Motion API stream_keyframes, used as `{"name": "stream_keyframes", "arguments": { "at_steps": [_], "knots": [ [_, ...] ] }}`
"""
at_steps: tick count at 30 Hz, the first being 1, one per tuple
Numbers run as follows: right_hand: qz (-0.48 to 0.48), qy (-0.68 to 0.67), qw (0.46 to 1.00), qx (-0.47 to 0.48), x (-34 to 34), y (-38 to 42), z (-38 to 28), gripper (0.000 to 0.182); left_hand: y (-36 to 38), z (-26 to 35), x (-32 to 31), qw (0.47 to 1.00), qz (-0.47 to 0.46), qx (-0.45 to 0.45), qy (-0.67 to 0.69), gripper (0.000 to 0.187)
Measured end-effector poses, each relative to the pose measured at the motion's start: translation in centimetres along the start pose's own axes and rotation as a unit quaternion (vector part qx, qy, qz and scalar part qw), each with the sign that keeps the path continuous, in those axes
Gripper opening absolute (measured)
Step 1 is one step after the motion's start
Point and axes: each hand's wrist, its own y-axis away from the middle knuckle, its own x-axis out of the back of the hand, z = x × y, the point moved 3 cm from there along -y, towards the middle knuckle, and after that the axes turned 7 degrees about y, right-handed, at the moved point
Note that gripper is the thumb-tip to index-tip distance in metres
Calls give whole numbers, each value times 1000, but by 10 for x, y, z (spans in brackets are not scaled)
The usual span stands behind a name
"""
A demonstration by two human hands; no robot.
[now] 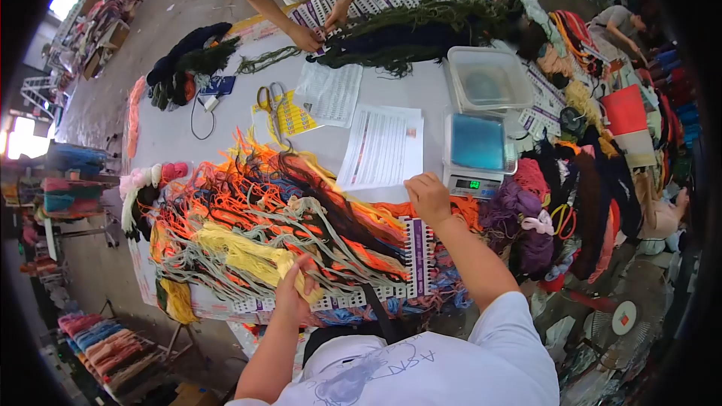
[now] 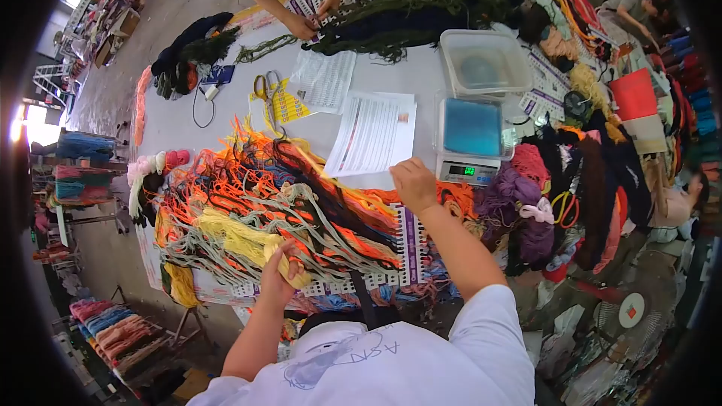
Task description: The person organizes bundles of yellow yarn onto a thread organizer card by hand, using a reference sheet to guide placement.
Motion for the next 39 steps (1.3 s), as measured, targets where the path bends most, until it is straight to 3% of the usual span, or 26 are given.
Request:
{"name": "stream_keyframes", "arguments": {
  "at_steps": [4,5,7,11,14,15,16,17,21,23,24,25,27,28,29,30,31,33,34,37,39],
  "knots": [
    [-3,-59,997,41,85,5,-63,5,-18,12,-10,1000,-9,-4,-25,37],
    [11,-42,998,48,108,9,-76,7,-31,14,2,997,-60,-24,-32,39],
    [51,-3,995,83,156,14,-108,11,-28,32,-8,998,-33,-53,-32,43],
    [110,40,991,61,245,14,-153,12,-30,55,-20,981,-126,-108,-100,53],
    [206,54,973,90,313,2,-200,13,-2,71,-70,924,-252,-207,-200,64],
    [224,43,966,119,337,-5,-227,13,12,72,-88,918,-258,-201,-223,74],
    [247,35,956,154,367,-1,-265,13,26,70,-115,861,-324,-308,-242,82],
    [253,43,954,157,383,-1,-283,13,45,70,-133,853,-343,-311,-243,84],
    [252,29,938,237,425,4,-340,10,68,92,-167,786,-350,-381,-338,93],
    [244,-6,944,222,443,8,-356,8,74,100,-171,802,-317,-398,-312,84],
    [240,-17,950,197,452,12,-359,9,62,106,-166,824,-280,-397,-293,80],
    [233,-31,956,175,460,15,-361,10,57,118,-165,830,-202,-366,-370,65],
    [206,-90,965,133,476,22,-367,14,61,136,-173,795,-253,-503,-224,12],
    [189,-136,966,113,487,28,-366,18,53,147,-175,756,-220,-495,-368,12],
    [177,-125,964,151,501,25,-356,18,47,159,-169,705,-178,-465,-505,12],
    [238,-144,956,96,504,27,-358,18,74,169,-173,731,-186,-415,-509,12],
    [221,-193,954,68,517,26,-346,19,107,169,-178,754,-199,-365,-508,13],
    [167,-269,948,30,530,13,-325,21,138,161,-177,753,-444,-371,-314,13],
    [132,-294,946,21,533,7,-319,21,154,160,-171,756,-450,-348,-324,12],
    [163,-338,922,-91,515,-6,-230,25,191,161,-151,763,-473,-297,-326,13],
    [127,-390,901,-141,466,3,-169,23,219,159,-146,765,-548,-235,-244,14]
  ]
}}
